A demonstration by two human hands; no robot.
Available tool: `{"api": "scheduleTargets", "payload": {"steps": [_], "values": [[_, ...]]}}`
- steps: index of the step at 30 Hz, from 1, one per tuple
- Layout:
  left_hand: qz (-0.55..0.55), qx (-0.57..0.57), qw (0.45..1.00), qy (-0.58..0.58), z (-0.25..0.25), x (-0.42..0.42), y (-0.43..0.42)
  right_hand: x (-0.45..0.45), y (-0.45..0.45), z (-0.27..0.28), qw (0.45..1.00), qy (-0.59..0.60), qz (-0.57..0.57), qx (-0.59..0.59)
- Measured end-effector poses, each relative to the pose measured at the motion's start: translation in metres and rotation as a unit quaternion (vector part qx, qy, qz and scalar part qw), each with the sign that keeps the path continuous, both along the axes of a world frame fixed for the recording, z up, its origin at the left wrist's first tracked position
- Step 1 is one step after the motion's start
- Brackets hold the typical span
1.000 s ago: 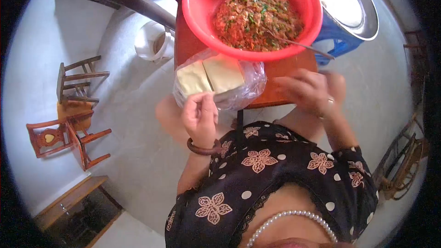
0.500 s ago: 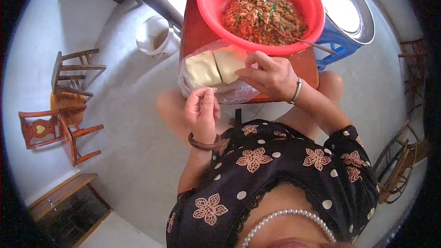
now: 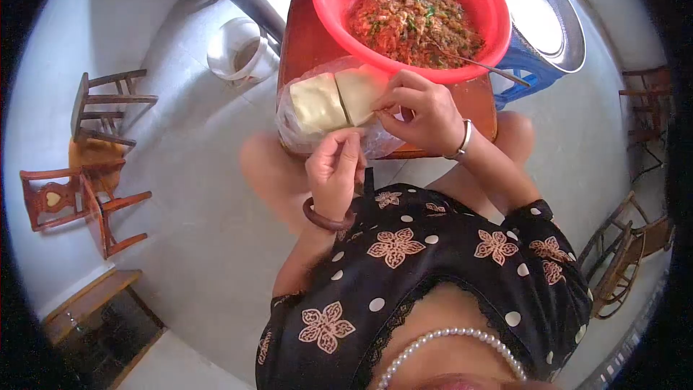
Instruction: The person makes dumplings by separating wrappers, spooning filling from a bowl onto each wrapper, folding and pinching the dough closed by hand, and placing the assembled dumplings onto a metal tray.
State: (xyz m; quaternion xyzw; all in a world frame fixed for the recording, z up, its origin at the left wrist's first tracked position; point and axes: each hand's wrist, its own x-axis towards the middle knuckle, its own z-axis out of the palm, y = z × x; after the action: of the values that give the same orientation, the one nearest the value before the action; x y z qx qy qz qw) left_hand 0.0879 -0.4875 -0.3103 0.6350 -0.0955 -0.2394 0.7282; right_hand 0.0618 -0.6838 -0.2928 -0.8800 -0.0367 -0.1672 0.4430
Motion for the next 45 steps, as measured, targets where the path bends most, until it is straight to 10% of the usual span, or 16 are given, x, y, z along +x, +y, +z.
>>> {"api": "scheduleTargets", "payload": {"steps": [40,45], "values": [[0.026,-0.015,0.993,-0.112,0.03,0.057,-0.02,0.04,-0.027,0.046,0.986,-0.026,-0.072,0.146],[-0.002,-0.212,0.976,-0.056,0.047,0.091,-0.053,0.04,-0.029,0.066,0.978,-0.013,0.017,0.208]]}}
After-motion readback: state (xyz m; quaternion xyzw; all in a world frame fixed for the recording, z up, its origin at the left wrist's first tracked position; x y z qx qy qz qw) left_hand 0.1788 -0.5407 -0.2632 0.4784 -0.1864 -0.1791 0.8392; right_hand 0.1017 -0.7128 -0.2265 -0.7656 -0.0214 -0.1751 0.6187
